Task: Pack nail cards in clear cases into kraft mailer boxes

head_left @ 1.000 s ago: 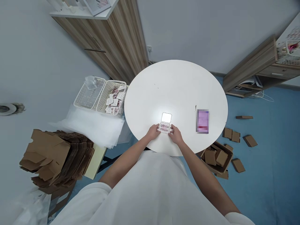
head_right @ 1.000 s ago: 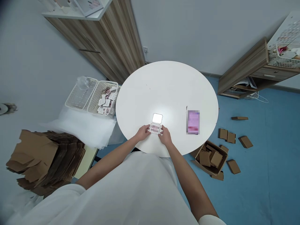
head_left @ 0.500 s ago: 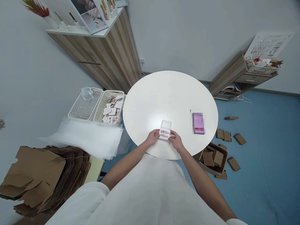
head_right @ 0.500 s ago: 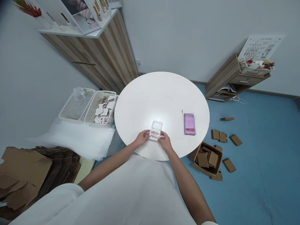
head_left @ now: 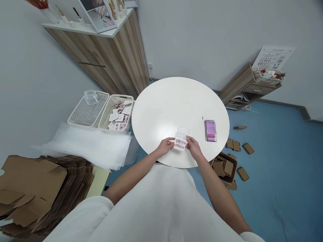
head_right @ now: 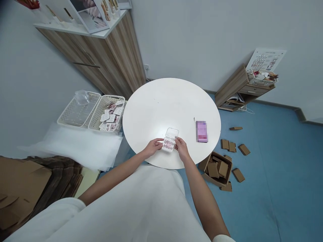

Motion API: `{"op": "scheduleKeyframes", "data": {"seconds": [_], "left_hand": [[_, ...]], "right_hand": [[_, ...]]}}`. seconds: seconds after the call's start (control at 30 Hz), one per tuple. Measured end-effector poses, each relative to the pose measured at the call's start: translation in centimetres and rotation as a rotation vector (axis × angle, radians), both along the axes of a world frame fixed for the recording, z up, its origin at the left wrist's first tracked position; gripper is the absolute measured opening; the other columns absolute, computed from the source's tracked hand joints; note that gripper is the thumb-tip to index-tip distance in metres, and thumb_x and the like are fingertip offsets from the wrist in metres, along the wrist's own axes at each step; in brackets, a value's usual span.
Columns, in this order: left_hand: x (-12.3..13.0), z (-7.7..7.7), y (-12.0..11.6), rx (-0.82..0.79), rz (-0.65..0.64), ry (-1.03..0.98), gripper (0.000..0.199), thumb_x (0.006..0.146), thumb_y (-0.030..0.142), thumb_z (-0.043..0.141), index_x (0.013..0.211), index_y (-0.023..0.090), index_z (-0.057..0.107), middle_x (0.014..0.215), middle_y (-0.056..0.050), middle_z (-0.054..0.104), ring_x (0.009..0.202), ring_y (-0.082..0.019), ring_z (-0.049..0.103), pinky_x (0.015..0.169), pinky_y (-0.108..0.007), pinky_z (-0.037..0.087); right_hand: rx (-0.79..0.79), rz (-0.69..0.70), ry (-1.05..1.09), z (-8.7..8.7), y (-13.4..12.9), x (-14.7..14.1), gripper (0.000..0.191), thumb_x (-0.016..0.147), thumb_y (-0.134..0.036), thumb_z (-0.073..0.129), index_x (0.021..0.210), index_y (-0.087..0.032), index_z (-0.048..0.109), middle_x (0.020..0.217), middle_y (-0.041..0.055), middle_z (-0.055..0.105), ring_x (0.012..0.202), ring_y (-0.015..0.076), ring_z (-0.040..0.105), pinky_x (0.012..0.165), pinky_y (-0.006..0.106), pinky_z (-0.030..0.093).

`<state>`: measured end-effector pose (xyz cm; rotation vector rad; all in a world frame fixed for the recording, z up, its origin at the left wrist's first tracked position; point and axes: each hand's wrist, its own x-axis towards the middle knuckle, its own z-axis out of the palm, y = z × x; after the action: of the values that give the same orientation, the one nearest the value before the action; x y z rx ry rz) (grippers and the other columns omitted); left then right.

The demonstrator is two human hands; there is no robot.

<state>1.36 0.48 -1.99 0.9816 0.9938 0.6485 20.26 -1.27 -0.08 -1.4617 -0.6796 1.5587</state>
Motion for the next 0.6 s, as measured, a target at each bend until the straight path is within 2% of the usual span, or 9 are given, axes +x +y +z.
{"op": "scheduleKeyframes", "data": {"seconds": [0.17,0.43,0.6], "left_hand": [[-0.5,0.7,-0.3,-0.059,-0.021,-0.013,0.044,0.072,0.033,0.062,0.112,0.017,0.053,0.081,-0.005,0.063,0.075,-0.011,0.056,0.073,-0.029,0.043],[-0.1,1.4,-0.3,-0.191,0.035,-0.096,0.040,0.072,0.030,0.064,0.109,0.019,0.054,0.087,-0.006,0.062,0.074,-0.011,0.058,0.070,-0.029,0.048],[0.5,1.4,-0.3,-0.181,0.049,-0.104,0.038,0.071,0.028,0.064,0.107,0.019,0.056,0.086,-0.004,0.061,0.074,-0.010,0.058,0.070,-0.030,0.050]], "right_hand": [[0.005,0.013,-0.010,0.8,-0.4,-0.1,0.038,0.071,-0.043,0.055,0.103,-0.024,0.049,0.093,0.0030,0.063,0.072,0.0146,0.062,0.065,0.031,0.050],[0.067,0.026,0.077,1.3,-0.7,0.2,0.033,0.071,-0.044,0.055,0.098,-0.026,0.052,0.112,0.0041,0.056,0.077,0.0157,0.062,0.062,0.032,0.052],[0.076,0.053,0.037,1.9,-0.8,0.5,0.042,0.072,-0.054,0.050,0.104,-0.026,0.050,0.112,0.0051,0.055,0.078,0.0169,0.063,0.059,0.030,0.051]]}}
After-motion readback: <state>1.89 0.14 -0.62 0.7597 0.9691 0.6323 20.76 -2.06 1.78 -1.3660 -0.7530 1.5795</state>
